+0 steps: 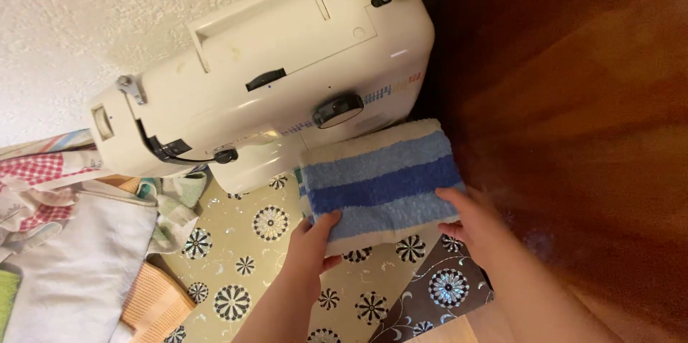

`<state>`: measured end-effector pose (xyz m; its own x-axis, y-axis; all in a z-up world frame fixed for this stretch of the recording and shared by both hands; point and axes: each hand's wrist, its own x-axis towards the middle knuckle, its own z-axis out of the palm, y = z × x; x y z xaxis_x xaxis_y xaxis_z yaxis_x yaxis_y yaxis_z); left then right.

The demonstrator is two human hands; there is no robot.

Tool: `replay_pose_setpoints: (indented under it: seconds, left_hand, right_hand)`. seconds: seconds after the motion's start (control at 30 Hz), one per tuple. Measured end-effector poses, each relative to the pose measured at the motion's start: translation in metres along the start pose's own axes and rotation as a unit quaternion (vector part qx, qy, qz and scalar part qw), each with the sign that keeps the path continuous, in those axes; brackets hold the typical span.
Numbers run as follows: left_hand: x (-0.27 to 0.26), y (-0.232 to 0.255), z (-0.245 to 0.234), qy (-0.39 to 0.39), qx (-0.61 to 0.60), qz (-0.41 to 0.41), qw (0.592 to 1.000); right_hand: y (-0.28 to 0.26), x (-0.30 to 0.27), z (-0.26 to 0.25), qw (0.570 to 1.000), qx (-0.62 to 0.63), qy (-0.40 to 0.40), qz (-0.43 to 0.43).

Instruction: The person folds several towels on a table and places them into a wardrobe. The person picks up towels, folds them by hand, and stacks them on a shelf inside the wardrobe.

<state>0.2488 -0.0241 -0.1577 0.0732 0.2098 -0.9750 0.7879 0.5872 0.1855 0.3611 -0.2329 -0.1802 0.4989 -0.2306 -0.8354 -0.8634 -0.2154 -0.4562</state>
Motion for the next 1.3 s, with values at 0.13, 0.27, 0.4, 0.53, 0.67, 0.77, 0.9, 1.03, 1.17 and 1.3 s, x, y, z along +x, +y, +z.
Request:
replay_pose_setpoints:
  seconds: [0.13, 0.27, 0.4, 0.53, 0.67, 0.77, 0.9, 1.03, 1.17, 1.3]
  left_hand:
    - [-0.014, 0.003, -0.009, -0.023, -0.019, 0.03, 0.999]
    - [-0.013, -0.013, -0.019, -0.056, -0.073, 0.073, 0.993]
    - [-0.044, -0.019, -0.033, -0.061, -0.083, 0.066, 0.993]
    - [-0.056, -0.04, -0.059, -0.068, -0.093, 0.086, 0.99]
    - [-0.072, -0.067, -0.092, -0.104, -0.159, 0.151, 0.97]
    - [-0.102, -0.07, -0.119, -0.112, -0.173, 0.169, 0.964]
    - [-0.146, -0.078, -0.154, -0.104, -0.174, 0.168, 0.965]
    - [-0.16, -0.104, -0.18, -0.103, -0.253, 0.193, 0.942]
    - [-0.167, -0.141, -0.207, -0.079, -0.307, 0.211, 0.925]
    - [-0.18, -0.185, -0.235, -0.073, -0.363, 0.219, 0.903]
  right_hand:
    - [0.011, 0.025, -0.017, 0.998, 0.04, -0.037, -0.041]
    - [0.016, 0.013, -0.028, 0.992, 0.085, -0.07, -0.069]
    - [0.026, -0.007, -0.037, 0.988, 0.113, -0.084, -0.061]
    - [0.031, -0.039, -0.047, 0.989, 0.129, -0.075, -0.019]
    - [0.052, -0.042, -0.061, 0.98, 0.113, -0.159, -0.041]
    - [0.041, -0.076, -0.054, 0.974, 0.087, -0.211, -0.01]
    - [0.04, -0.092, -0.041, 0.966, 0.045, -0.256, 0.01]
    - [0.026, -0.139, -0.015, 0.955, 0.051, -0.292, -0.011]
    - [0.022, -0.186, 0.004, 0.939, 0.003, -0.34, -0.041]
    - [0.034, -0.229, 0.024, 0.919, -0.068, -0.384, -0.062]
